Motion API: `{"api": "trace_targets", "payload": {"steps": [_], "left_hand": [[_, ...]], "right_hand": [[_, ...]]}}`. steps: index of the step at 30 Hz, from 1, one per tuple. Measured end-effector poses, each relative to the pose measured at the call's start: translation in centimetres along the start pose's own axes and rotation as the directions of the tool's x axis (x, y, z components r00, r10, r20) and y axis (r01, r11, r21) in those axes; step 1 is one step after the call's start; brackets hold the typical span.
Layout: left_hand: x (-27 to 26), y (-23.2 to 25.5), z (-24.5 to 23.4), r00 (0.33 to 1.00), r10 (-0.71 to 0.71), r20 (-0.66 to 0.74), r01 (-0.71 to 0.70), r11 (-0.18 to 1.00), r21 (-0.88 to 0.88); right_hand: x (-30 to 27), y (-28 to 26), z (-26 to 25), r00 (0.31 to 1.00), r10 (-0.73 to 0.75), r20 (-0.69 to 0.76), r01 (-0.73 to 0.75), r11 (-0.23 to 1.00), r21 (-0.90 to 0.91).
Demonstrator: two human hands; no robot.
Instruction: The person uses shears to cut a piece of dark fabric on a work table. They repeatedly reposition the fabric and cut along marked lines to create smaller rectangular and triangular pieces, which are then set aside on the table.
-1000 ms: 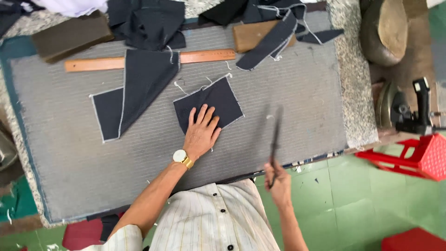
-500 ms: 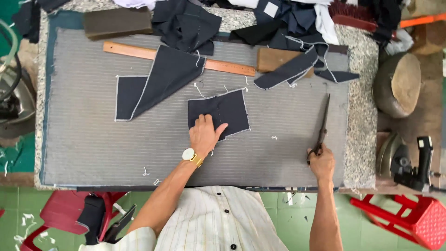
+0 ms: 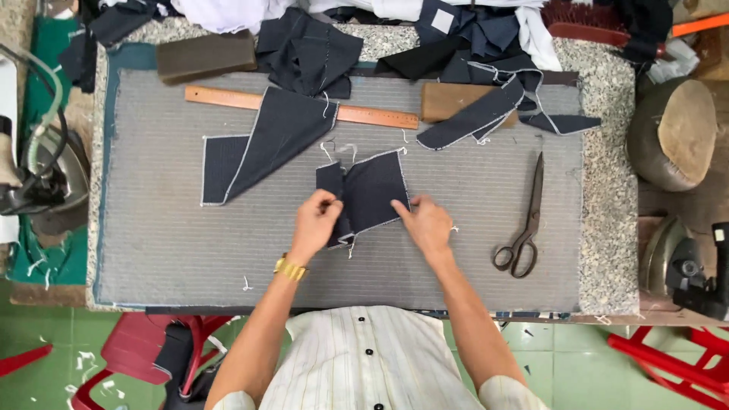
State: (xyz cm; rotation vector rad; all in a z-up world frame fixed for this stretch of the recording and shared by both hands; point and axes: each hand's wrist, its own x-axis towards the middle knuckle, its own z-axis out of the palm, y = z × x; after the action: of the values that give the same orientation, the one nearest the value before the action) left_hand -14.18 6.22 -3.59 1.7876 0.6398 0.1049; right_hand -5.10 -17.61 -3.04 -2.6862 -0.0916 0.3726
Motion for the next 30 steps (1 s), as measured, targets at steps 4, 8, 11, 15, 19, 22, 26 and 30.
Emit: {"api": "trace_targets", "payload": {"steps": [4, 8, 11, 15, 19, 22, 26, 30], "left_hand": [[1.7, 1.0, -4.0, 0.993, -0.09, -0.08, 0.077, 0.985, -0.156], [2.2, 4.8, -6.8, 0.978, -0.134, -0.16, 0.047, 0.889, -0.456], [1.8, 7.2, -8.7, 0.981, -0.1, -0.166, -0.002, 0.853, -0.522], [0.7, 5.9, -9.2, 0.976, -0.071, -0.206, -0.03, 0.892, -0.451], [-0.4, -0.8, -7.1, 0.974, -0.152, -0.167, 0.08, 0.925, -0.372], [-1.6, -4.3, -6.0, 0.958, -0.266, -0.106, 0.231, 0.936, -0.265], [-3.3, -4.7, -5.6, 0.951, -0.296, -0.088, 0.272, 0.938, -0.215], [-4.3, -2.9, -6.8, 0.954, -0.294, -0.057, 0.281, 0.945, -0.168]], "right_hand": [[3.3, 0.5, 2.4, 0.988, 0.017, 0.154, -0.037, 0.991, 0.131], [6.4, 1.7, 0.6, 0.999, 0.045, -0.004, -0.036, 0.851, 0.524], [5.4, 1.4, -3.8, 0.992, 0.033, -0.122, 0.067, 0.682, 0.729], [3.4, 4.6, -3.9, 0.991, 0.007, -0.135, 0.114, 0.487, 0.866], [-1.6, 2.1, -3.8, 0.995, 0.102, -0.007, -0.043, 0.481, 0.876], [-2.9, 3.6, -1.4, 0.981, 0.17, 0.096, -0.176, 0.551, 0.816], [-4.3, 5.4, -0.8, 0.948, 0.282, 0.149, -0.305, 0.659, 0.688], [-5.2, 6.7, -0.4, 0.978, 0.167, -0.127, -0.131, 0.959, 0.25]]}}
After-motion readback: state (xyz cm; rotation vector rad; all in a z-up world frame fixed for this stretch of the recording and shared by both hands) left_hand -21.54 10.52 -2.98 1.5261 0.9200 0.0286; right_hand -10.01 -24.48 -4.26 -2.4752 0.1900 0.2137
